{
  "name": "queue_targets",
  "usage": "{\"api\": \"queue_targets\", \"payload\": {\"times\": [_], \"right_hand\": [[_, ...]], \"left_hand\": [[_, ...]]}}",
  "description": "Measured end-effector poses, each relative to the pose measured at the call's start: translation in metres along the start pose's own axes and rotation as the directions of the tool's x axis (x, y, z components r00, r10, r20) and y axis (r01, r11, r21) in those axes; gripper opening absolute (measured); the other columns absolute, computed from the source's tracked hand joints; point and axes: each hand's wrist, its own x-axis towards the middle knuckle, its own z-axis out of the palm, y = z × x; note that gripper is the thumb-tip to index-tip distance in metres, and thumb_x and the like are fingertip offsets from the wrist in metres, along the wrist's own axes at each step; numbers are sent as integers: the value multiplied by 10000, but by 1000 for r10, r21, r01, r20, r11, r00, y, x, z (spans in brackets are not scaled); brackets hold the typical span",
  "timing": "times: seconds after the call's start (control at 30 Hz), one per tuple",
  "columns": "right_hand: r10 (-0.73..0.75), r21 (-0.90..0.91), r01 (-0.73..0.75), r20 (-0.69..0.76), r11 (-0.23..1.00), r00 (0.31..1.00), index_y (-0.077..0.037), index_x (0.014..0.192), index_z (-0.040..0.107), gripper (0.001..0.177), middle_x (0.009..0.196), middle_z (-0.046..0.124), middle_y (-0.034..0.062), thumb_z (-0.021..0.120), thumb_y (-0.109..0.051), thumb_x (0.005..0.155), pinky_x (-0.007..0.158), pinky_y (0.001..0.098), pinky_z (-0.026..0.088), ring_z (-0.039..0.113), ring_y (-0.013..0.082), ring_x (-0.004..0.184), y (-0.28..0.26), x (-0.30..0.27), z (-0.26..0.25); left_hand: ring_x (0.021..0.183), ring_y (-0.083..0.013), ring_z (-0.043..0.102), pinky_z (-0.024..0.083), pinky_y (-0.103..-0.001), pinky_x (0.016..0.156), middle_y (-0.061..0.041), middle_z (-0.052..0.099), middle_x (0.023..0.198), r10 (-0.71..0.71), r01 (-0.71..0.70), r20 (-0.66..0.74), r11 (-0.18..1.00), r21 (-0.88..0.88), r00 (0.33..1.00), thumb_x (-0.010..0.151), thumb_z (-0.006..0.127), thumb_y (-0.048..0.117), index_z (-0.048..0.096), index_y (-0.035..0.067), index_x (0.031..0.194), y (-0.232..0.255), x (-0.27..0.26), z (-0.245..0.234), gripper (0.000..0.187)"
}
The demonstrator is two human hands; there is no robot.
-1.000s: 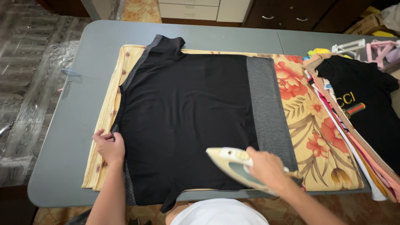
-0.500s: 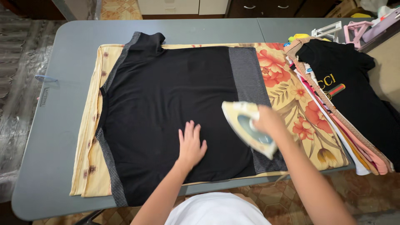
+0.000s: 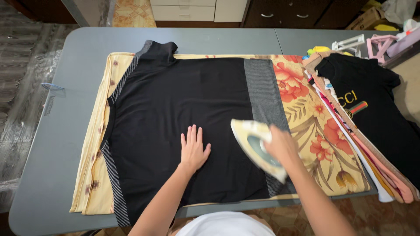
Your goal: The person irons a black t-shirt on a table using a steam iron. They smooth the fabric, iron the front and back, and flip the shirt to continue ironing different sections.
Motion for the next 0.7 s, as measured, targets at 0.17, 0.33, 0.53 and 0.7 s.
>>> {"api": "queue_targets", "payload": {"times": [0.17, 0.33, 0.53, 0.7], "right_hand": [[120, 60, -113, -126, 992, 985, -53, 1146, 691, 404, 1113, 734, 236, 744, -256, 801, 918, 518, 542, 695, 420, 1074, -22, 136, 0], [-8, 79, 10, -35, 997, 999, -52, 1135, 701, 411, 1129, 716, 252, 745, -244, 774, 941, 502, 548, 685, 419, 1088, -36, 161, -14], [-124, 4, 124, 101, 992, 987, -134, 1115, 678, 356, 1052, 741, 200, 702, -266, 785, 913, 522, 547, 699, 405, 1046, -54, 99, -10], [-147, -36, 146, -16, 989, 989, -85, 1106, 637, 330, 1031, 744, 237, 700, -263, 836, 889, 540, 547, 710, 438, 1013, -86, 158, -15]], "left_hand": [[1527, -374, 185, 174, -589, 1197, -227, 251, 1629, -82, 81, 17, 995, 62, 997, 929, 590, 486, 317, 11, 1547, -12, 28, 0, 826], [1533, -359, 159, 162, -574, 1202, -207, 226, 1639, -195, 194, -1, 976, 96, 981, 929, 556, 541, 289, 27, 1559, -38, 45, -7, 856], [1525, -357, 201, 179, -563, 1205, -200, 274, 1628, -274, 292, -123, 943, 159, 954, 935, 546, 538, 327, 34, 1548, -97, 72, -27, 823], [1519, -316, 280, 209, -525, 1217, -152, 347, 1618, -266, 304, -238, 942, 143, 934, 937, 551, 423, 399, 66, 1534, -113, 69, -34, 712]]}}
